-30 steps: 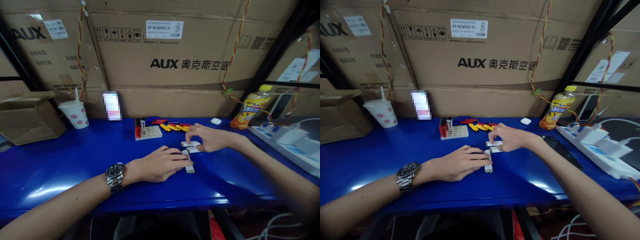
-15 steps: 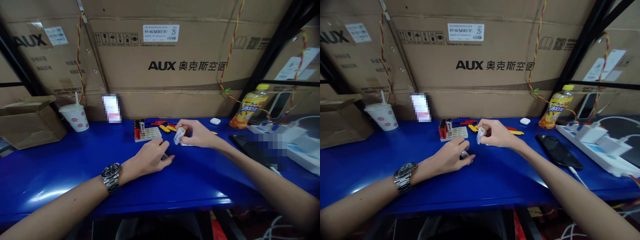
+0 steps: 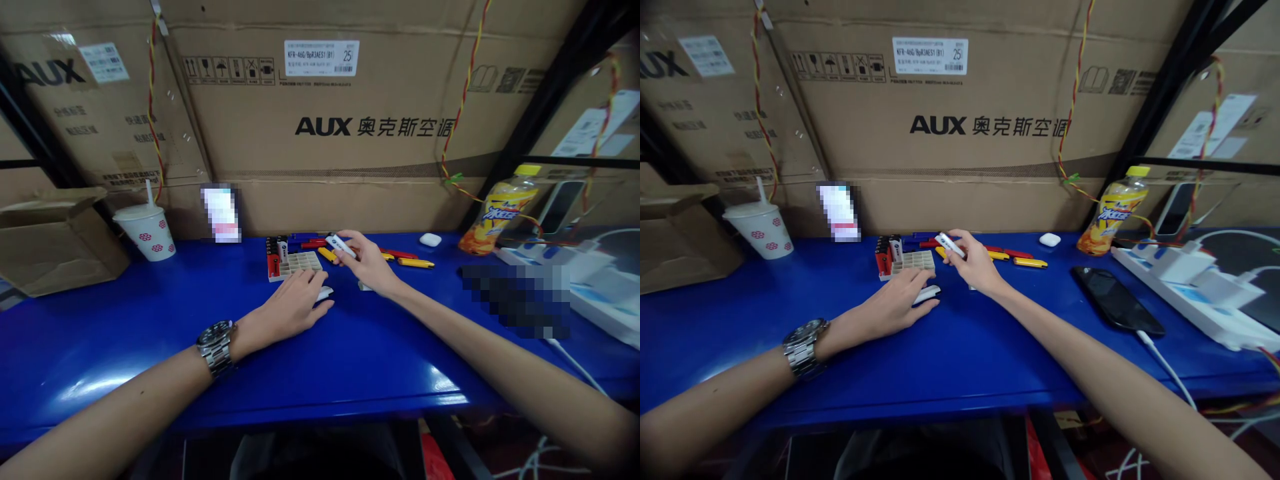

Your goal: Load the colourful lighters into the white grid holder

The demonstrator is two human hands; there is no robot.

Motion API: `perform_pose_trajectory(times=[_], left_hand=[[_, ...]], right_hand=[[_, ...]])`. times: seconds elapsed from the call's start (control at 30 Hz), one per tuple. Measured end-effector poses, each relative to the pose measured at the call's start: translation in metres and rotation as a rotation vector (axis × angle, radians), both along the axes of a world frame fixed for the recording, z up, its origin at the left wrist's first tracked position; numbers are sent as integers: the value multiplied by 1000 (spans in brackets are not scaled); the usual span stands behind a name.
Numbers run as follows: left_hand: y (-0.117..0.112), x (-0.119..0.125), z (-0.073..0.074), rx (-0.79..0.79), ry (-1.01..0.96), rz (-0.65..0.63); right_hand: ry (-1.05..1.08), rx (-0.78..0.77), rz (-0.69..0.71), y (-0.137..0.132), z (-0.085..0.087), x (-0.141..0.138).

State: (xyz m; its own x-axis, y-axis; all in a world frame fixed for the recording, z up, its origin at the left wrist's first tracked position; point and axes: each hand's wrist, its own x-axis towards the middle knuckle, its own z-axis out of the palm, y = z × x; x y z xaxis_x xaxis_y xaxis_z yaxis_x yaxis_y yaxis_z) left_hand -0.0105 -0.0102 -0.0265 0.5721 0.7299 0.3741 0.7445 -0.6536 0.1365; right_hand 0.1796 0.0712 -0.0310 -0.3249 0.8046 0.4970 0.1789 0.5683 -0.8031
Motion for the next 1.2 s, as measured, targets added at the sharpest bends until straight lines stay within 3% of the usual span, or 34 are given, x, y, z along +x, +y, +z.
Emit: perform_pose_trajectory(times=[0.13,0.23,0.47,0.63,0.83,1.03,1.2], left_hand=[[7,-2,-5,3,38,9],[11,-3,-4,-2,-48,38],[13,0,5,-406,-689,206],[10,6,7,-619,-1034,179],[6,6,8,-554,-966,228],[6,3,2,-404,-734,270],[4,6,6,-367,-702,333]], right_hand=[[81,-101,-18,-2,5,-2],[198,-192,8,-6,9,-5],[295,-327,36,-12,13,-2],[301,-421,45,-12,12,0],[302,-520,-5,-19,15,-3],[293,-461,-77,-22,14,-5],[288,-441,-68,-21,12,-5]])
